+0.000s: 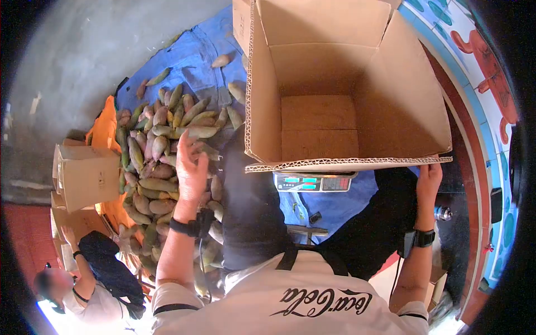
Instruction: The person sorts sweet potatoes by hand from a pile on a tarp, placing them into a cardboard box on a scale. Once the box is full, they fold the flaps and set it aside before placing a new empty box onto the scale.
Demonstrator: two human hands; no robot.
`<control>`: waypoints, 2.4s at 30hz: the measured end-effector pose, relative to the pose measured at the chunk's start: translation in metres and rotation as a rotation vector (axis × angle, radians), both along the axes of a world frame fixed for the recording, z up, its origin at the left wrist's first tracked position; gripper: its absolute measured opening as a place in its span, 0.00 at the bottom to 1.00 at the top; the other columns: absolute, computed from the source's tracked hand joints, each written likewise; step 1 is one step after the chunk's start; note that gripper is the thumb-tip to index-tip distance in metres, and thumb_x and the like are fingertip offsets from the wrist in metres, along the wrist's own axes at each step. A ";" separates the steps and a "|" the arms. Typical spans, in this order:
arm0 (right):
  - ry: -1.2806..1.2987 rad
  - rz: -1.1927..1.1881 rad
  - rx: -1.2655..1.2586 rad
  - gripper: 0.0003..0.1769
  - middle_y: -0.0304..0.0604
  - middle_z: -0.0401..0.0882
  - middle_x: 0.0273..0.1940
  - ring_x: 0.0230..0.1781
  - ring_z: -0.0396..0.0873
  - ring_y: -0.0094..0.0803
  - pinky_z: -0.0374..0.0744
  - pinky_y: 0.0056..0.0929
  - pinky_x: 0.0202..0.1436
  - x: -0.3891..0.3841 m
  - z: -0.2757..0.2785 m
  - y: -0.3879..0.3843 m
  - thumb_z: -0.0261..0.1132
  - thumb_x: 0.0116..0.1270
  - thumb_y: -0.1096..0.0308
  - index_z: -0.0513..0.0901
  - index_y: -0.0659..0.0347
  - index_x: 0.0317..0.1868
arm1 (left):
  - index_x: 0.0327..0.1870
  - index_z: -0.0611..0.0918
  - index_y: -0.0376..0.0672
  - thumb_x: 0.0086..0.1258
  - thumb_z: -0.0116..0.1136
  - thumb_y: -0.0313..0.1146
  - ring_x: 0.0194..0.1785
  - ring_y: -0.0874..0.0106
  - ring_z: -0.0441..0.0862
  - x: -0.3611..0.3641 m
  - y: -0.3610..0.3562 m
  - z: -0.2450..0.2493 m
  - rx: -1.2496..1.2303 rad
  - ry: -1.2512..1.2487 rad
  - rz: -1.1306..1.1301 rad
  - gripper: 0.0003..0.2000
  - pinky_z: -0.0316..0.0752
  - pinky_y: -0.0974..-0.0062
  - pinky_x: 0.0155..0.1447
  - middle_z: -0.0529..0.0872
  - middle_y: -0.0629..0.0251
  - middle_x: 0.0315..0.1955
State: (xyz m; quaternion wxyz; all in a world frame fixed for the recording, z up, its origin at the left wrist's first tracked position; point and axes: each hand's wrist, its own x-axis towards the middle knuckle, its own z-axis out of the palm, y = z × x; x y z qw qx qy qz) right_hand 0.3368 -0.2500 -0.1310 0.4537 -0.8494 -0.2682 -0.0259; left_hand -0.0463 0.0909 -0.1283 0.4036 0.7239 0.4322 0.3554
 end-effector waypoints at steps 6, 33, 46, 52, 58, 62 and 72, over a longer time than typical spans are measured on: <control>0.003 0.049 0.064 0.10 0.48 0.78 0.35 0.36 0.73 0.30 0.71 0.27 0.41 0.000 -0.002 0.002 0.53 0.62 0.74 0.73 0.70 0.43 | 0.52 0.71 0.36 0.55 0.55 0.33 0.50 0.54 0.72 -0.107 0.039 -0.119 -0.077 0.597 0.080 0.22 0.67 0.65 0.54 0.74 0.47 0.47; -0.374 -0.018 -0.329 0.06 0.54 0.70 0.30 0.32 0.68 0.46 0.67 0.39 0.37 0.004 -0.017 -0.003 0.56 0.58 0.73 0.70 0.68 0.33 | 0.52 0.61 0.37 0.59 0.51 0.43 0.52 0.55 0.72 -0.187 -0.041 -0.211 -0.347 1.311 -0.053 0.26 0.70 0.64 0.53 0.71 0.46 0.47; -0.264 0.006 -0.192 0.06 0.59 0.76 0.31 0.34 0.75 0.54 0.72 0.39 0.38 -0.023 0.010 0.026 0.54 0.54 0.77 0.74 0.72 0.31 | 0.52 0.66 0.31 0.53 0.63 0.36 0.46 0.66 0.71 -0.081 -0.020 0.029 0.008 0.254 0.366 0.29 0.64 0.73 0.54 0.74 0.53 0.43; -0.235 0.049 -0.175 0.11 0.62 0.76 0.36 0.39 0.75 0.54 0.72 0.40 0.41 -0.024 0.011 0.029 0.52 0.55 0.76 0.76 0.71 0.37 | 0.60 0.60 0.37 0.53 0.63 0.36 0.58 0.67 0.63 0.011 -0.049 0.133 0.336 -0.200 0.068 0.34 0.59 0.67 0.61 0.63 0.56 0.56; -0.246 0.048 -0.151 0.10 0.61 0.76 0.36 0.39 0.74 0.55 0.73 0.42 0.41 -0.028 0.011 0.029 0.52 0.55 0.76 0.76 0.70 0.37 | 0.58 0.63 0.36 0.50 0.65 0.36 0.53 0.62 0.70 0.092 -0.071 0.149 0.499 -0.031 -0.415 0.34 0.65 0.67 0.56 0.72 0.53 0.48; -0.283 0.011 -0.167 0.10 0.61 0.76 0.36 0.39 0.74 0.56 0.72 0.43 0.41 -0.029 0.016 0.030 0.52 0.54 0.76 0.77 0.69 0.36 | 0.45 0.74 0.37 0.51 0.60 0.30 0.40 0.60 0.75 0.117 -0.075 0.154 0.691 0.238 -0.483 0.19 0.65 0.67 0.51 0.78 0.55 0.36; -0.325 0.082 -0.191 0.10 0.61 0.75 0.35 0.37 0.73 0.57 0.72 0.43 0.40 -0.032 0.017 0.029 0.53 0.53 0.77 0.77 0.68 0.36 | 0.31 0.78 0.40 0.55 0.54 0.24 0.34 0.62 0.78 0.112 -0.065 0.139 0.660 0.083 -0.497 0.04 0.62 0.63 0.56 0.79 0.60 0.25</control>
